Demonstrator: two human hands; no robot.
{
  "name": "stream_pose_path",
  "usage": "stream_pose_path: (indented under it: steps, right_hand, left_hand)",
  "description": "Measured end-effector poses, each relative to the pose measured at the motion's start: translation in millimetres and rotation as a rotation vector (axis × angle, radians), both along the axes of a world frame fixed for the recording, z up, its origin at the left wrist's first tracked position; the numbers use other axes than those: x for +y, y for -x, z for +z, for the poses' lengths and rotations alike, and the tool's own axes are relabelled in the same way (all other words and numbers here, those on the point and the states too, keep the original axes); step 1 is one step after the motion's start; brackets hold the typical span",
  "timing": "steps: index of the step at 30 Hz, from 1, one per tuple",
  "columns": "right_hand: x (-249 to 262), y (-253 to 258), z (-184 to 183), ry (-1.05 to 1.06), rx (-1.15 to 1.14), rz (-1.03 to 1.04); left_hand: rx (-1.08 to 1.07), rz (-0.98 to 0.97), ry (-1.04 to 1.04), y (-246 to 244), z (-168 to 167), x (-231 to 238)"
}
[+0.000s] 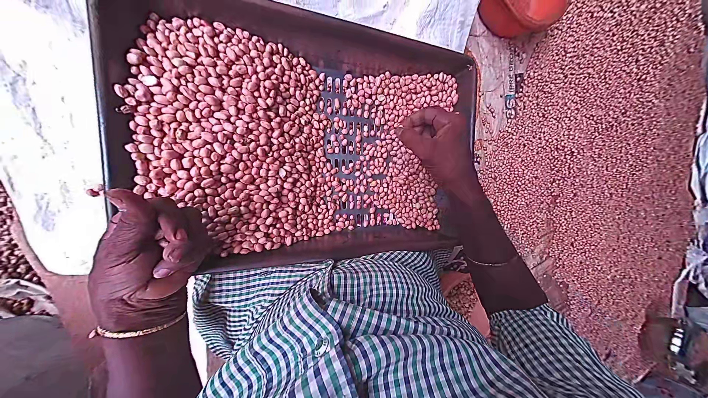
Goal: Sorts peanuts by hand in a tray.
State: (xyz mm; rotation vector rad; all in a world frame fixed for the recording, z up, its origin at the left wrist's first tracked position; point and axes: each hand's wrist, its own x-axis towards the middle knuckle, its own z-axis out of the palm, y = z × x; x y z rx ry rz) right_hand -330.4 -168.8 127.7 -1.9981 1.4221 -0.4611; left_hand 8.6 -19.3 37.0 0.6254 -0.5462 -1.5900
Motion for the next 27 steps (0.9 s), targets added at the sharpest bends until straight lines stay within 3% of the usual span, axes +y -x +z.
stream_pose_path:
  steps: [2,5,9,12,15,17,20,23,25,27]
  right_hand:
    - [23,-36,13,-0.025,-0.3,0.066]
    - [36,-78,9,-0.018,-0.298,0.336]
    - [1,-14,-5,-0.058,-0.25,0.116]
    - [8,36,-15,-0.393,-0.107,0.191]
    - [25,47,-36,-0.632,-0.033,0.243]
    - [25,46,-48,-0.548,-0.089,0.181]
    - [-13,41,-62,-0.24,-0.19,0.006]
    - [-44,50,-55,-0.017,-0.282,-0.214]
    - [-37,63,-39,0.014,-0.274,-0.241]
    - [-8,74,-20,-0.119,-0.158,-0.128]
  left_hand:
    - [-0.066,-0.109,-0.081,1,6,-6]
    - [-0.242,-0.248,-0.205,9,17,-17]
    - [-0.22,-0.158,-0.266,8,20,-10]
    - [-0.176,-0.11,-0.231,10,20,-11]
    - [-0.146,-0.138,-0.124,8,14,-11]
    - [-0.088,-0.166,-0.085,1,5,-8]
    - [0.041,-0.157,-0.062,-8,-6,-4]
    - [0.155,-0.116,0.002,-11,-17,3]
    - [0.2,-0.087,0.016,-12,-21,6]
    - [0.23,-0.052,-0.004,-11,-21,7]
